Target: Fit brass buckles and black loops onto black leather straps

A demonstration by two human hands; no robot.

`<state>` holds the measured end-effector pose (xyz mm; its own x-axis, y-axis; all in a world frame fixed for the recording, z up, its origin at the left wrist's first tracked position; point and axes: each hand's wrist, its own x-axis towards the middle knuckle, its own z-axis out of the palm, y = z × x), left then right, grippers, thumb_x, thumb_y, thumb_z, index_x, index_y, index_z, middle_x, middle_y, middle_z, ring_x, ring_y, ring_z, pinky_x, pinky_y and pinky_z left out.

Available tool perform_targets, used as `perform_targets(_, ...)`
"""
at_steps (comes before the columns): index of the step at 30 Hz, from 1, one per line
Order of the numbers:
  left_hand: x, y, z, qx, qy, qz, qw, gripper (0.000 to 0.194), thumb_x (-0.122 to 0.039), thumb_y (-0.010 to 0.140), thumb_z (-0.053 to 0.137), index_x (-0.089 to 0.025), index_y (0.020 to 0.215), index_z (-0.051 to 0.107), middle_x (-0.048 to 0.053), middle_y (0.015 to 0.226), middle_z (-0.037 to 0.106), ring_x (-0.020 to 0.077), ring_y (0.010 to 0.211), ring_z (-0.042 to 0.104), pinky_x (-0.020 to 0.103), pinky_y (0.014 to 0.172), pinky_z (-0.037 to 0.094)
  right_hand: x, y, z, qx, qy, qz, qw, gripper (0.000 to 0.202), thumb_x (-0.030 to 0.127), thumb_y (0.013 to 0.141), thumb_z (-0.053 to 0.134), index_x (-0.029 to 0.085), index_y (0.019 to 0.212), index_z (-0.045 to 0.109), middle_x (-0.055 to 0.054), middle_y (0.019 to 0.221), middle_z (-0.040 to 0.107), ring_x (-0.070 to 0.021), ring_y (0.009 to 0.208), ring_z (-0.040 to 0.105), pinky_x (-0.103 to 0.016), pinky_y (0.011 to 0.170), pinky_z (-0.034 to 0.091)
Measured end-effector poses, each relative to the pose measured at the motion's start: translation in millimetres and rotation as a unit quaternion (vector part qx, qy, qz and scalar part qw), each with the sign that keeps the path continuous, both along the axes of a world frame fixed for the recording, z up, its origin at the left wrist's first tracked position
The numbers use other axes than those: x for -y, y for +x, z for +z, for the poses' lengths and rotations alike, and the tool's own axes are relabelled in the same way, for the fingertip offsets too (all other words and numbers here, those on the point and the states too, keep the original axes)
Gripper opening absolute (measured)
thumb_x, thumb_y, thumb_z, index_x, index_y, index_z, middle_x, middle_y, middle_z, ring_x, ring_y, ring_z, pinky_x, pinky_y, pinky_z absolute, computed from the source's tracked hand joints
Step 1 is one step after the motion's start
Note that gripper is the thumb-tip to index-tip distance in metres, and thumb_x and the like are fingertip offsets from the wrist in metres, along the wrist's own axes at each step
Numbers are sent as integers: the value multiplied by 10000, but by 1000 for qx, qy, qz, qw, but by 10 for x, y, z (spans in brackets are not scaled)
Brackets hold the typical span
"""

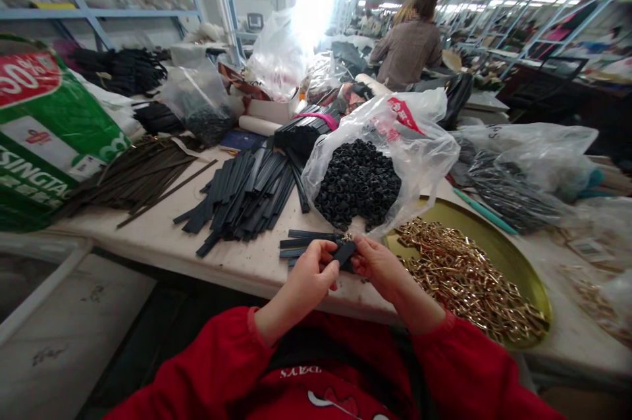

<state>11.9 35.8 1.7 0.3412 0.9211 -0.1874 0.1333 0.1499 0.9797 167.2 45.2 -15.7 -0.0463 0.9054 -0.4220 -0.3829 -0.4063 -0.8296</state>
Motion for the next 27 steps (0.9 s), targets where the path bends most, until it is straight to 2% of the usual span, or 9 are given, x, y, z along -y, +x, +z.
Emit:
perform_targets(3,48,28,11,9,-51,1,999,230,-205,756,458,-157,980,440,-44,684,502,63,453,502,160,373,376,28,23,-9,10,2,-8,1000,308,441,620,718,169,675,584,53,544,550,-36,423,461,-138,395,380)
perform_targets(6,65,34,17,22,-71,3,997,192,-208,749,467,-151,932,470,-45,661,508,65,460,508,159,379,381,50,43,7,-10,-22,-27,999,286,368,562,773,183,679,588,52,587,588,-51,478,526,-161,483,455)
perform_targets(10,45,29,-31,20,-58,20,998,125,-273,750,498,-164,808,479,-56,602,503,66,443,493,164,390,382,76,39,18,-74,-39,-28,996,291,294,528,802,195,682,576,47,641,631,-79,598,597,-193,595,490)
perform_targets(14,28,36,-107,-13,-43,5,999,157,-326,767,480,-185,717,434,-75,488,464,72,395,449,168,384,353,100,2,-39,-85,-35,-22,995,295,348,549,787,187,696,589,30,675,652,-80,596,583,-191,558,454)
perform_targets(18,16,34,-147,-50,-49,-17,997,129,-291,751,462,-199,684,401,-92,458,408,71,370,395,174,375,304,139,-19,-106,-20,5,-45,999,310,389,569,768,188,747,613,25,664,648,-82,556,541,-206,534,416)
perform_targets(21,-15,15,-143,-102,-5,-37,994,129,-270,727,471,-193,644,410,-80,501,404,72,426,384,182,413,286,182,-8,-103,82,63,-49,993,311,404,603,737,188,802,637,9,701,646,-95,568,522,-225,539,403)
perform_targets(24,-60,-10,-113,-163,63,-57,983,135,-252,713,476,-182,605,433,-57,544,433,88,513,392,199,471,275,218,18,-65,137,100,-38,985,258,382,608,729,190,743,622,31,628,591,-96,550,497,-234,543,398)
perform_targets(27,-101,-30,-68,-191,74,-95,974,121,-250,713,464,-180,615,456,-47,556,456,103,533,404,215,487,266,235,50,-38,136,103,-21,985,250,377,592,726,197,674,573,52,550,537,-97,509,484,-238,518,391)
